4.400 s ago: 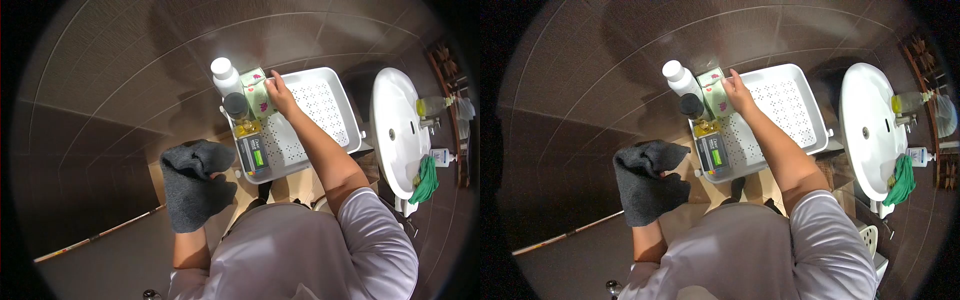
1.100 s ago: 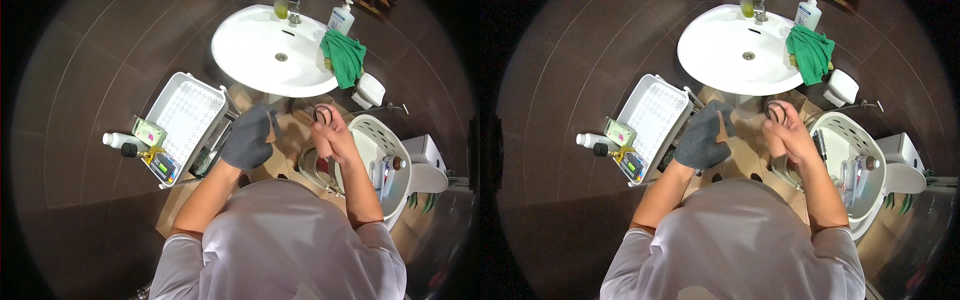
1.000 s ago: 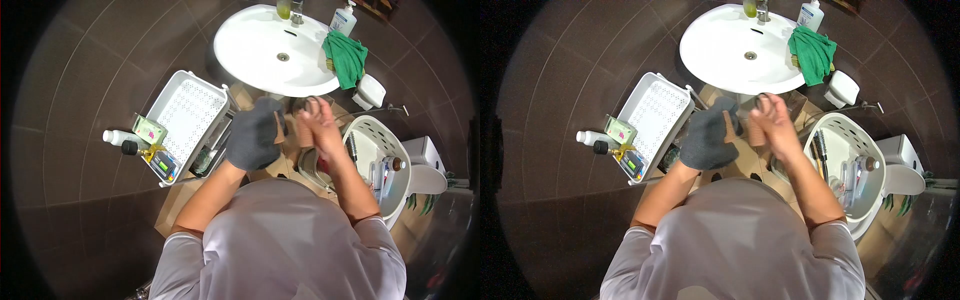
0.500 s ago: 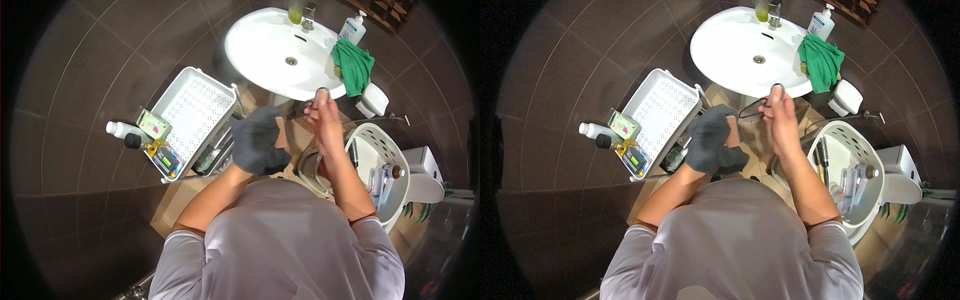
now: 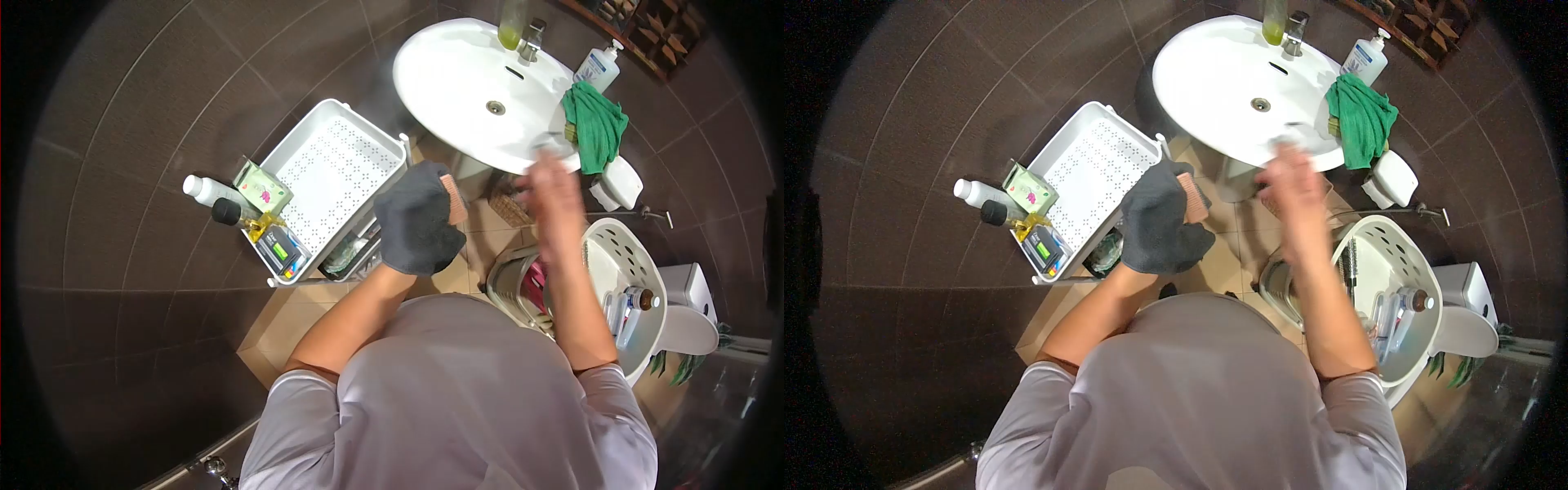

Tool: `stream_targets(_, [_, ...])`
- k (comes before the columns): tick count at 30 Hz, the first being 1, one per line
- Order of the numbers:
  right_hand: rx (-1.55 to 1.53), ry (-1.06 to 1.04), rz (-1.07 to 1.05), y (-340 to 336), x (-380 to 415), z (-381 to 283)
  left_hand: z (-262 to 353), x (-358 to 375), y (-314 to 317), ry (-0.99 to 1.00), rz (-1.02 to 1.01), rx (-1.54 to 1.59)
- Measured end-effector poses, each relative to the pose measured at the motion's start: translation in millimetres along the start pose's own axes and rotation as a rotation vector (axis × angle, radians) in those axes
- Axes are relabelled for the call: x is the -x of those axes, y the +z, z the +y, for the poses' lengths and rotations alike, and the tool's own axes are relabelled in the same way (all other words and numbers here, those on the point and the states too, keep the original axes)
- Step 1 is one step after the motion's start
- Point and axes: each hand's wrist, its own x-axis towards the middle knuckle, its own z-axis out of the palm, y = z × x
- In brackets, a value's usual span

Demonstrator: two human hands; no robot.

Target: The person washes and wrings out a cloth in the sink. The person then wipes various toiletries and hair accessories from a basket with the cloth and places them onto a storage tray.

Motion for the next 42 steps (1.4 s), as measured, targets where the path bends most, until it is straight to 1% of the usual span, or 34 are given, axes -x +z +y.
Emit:
stream_targets(1, [0.011, 0.091, -0.107, 14.8, 6.5, 14.8, -2.5, 0.6, 3.5, 0.037, 0.023, 0.050])
stream_targets(2, [-0.047, 0.109, -0.272, 25.9, 10.4, 31.8, -13.6, 6.7, 14.5, 0.036, 0.026, 0.047])
stream_targets(3, [-0.105, 0.129, -0.437, 34.6, 12.7, 44.6, -29.7, 16.4, 30.6, -0.072, -0.037, 0.294])
stream_targets(4, [-0.106, 0.131, -0.444, 41.4, 13.7, 50.4, -33.1, 17.4, 34.9, -0.181, -0.098, 0.542])
stream_targets(5, [-0.138, 0.068, -0.445, 47.2, 14.3, 54.6, -35.7, 20.9, 37.8, -0.185, -0.093, 0.538])
stream_targets(6, [-0.171, 0.005, -0.448, 51.8, 14.3, 56.6, -31.6, 18.8, 33.7, -0.220, -0.128, 0.547])
stream_targets(7, [-0.171, 0.010, -0.460, 53.7, 14.3, 54.5, -25.8, 16.2, 26.7, -0.257, -0.162, 0.555])
stream_targets(9, [0.199, -0.014, -0.444, 56.1, 13.9, 44.0, -15.5, 14.1, 8.1, -0.345, -0.213, 0.560])
stream_targets(10, [0.078, 0.052, -0.457, 61.2, 14.5, 40.1, -14.2, 16.7, -3.1, -0.397, -0.228, 0.551])
stream_targets(11, [0.099, 0.073, -0.444, 66.0, 14.0, 35.9, -13.6, 21.9, -13.9, -0.421, -0.197, 0.524])
stream_targets(13, [0.063, -0.001, -0.528, 67.9, 4.9, 49.9, -13.1, 31.1, -28.2, -0.241, -0.060, 0.263])
stream_targets(14, [0.060, 0.004, -0.564, 69.9, 2.2, 54.1, -34.4, 53.0, -9.3, -0.259, -0.032, 0.268])
stream_targets(15, [-0.027, 0.111, -0.609, 71.8, 0.4, 57.4, -35.6, 50.7, -21.9, -0.275, -0.010, 0.251])
stream_targets(16, [-0.112, 0.222, -0.647, 75.9, 0.2, 59.4, -32.9, 43.3, -39.3, -0.180, 0.010, 0.134])
stream_targets(17, [-0.108, 0.227, -0.668, 82.4, 0.2, 57.1, -33.4, 40.5, -52.7, -0.084, 0.025, 0.020])
stream_targets(18, [-0.221, 0.300, -0.705, 88.4, -0.4, 52.0, -31.1, 42.4, -66.4, -0.075, 0.051, -0.038])
stream_targets(19, [-0.334, 0.377, -0.735, 94.0, -1.0, 49.9, -30.0, 47.3, -81.8, -0.103, 0.081, -0.065])
stream_targets(20, [-0.392, 0.316, -0.778, 101.6, -5.3, 52.0, -29.4, 51.9, -96.6, -0.128, 0.114, -0.091])
stream_targets(21, [-0.387, 0.326, -0.789, 108.6, -11.8, 54.1, -29.3, 57.6, -111.9, -0.163, 0.150, -0.117])
stream_targets(23, [-0.309, 0.337, -0.727, 124.0, -26.6, 57.8, -32.6, 69.6, -141.2, -0.245, 0.243, -0.171])
stream_targets(25, [-0.291, 0.342, -0.729, 161.3, -25.3, 59.0, -37.5, 80.9, -170.0, -0.343, 0.359, -0.220])
stream_targets(27, [-0.097, 0.502, -0.699, 196.1, -24.9, 82.0, -41.2, 92.6, -197.3, -0.450, 0.491, -0.261])
stream_targets(29, [0.005, 0.468, -0.740, 231.4, -22.4, 120.7, -45.0, 106.0, -221.2, -0.550, 0.613, -0.287])
stream_targets(31, [0.374, 0.180, -0.778, 265.8, -24.4, 180.2, -49.7, 120.3, -237.2, -0.625, 0.704, -0.296])
stream_targets(33, [0.422, 0.229, -0.967, 298.6, -25.7, 216.7, -55.2, 135.1, -248.2, -0.693, 0.773, -0.295])
stream_targets(34, [0.561, 0.065, -1.081, 313.0, -26.0, 222.9, -58.0, 141.2, -252.5, -0.718, 0.796, -0.290])
stream_targets(35, [0.561, 0.068, -1.091, 321.7, -18.1, 230.4, -60.2, 146.9, -255.9, -0.741, 0.816, -0.287])
stream_targets(37, [0.662, -0.243, -0.804, 336.6, 1.6, 236.2, -65.5, 155.4, -260.2, -0.778, 0.841, -0.275])
stream_targets(39, [0.725, -0.203, -0.813, 343.9, -3.7, 241.0, -70.2, 161.3, -262.5, -0.803, 0.859, -0.258])
stream_targets(41, [1.012, -0.479, -1.157, 349.4, -23.4, 250.3, -75.5, 166.2, -264.9, -0.820, 0.871, -0.236])
stream_targets(42, [0.837, 0.088, -0.975, 348.2, -11.2, 186.6, -77.4, 168.2, -267.0, -0.827, 0.876, -0.227])
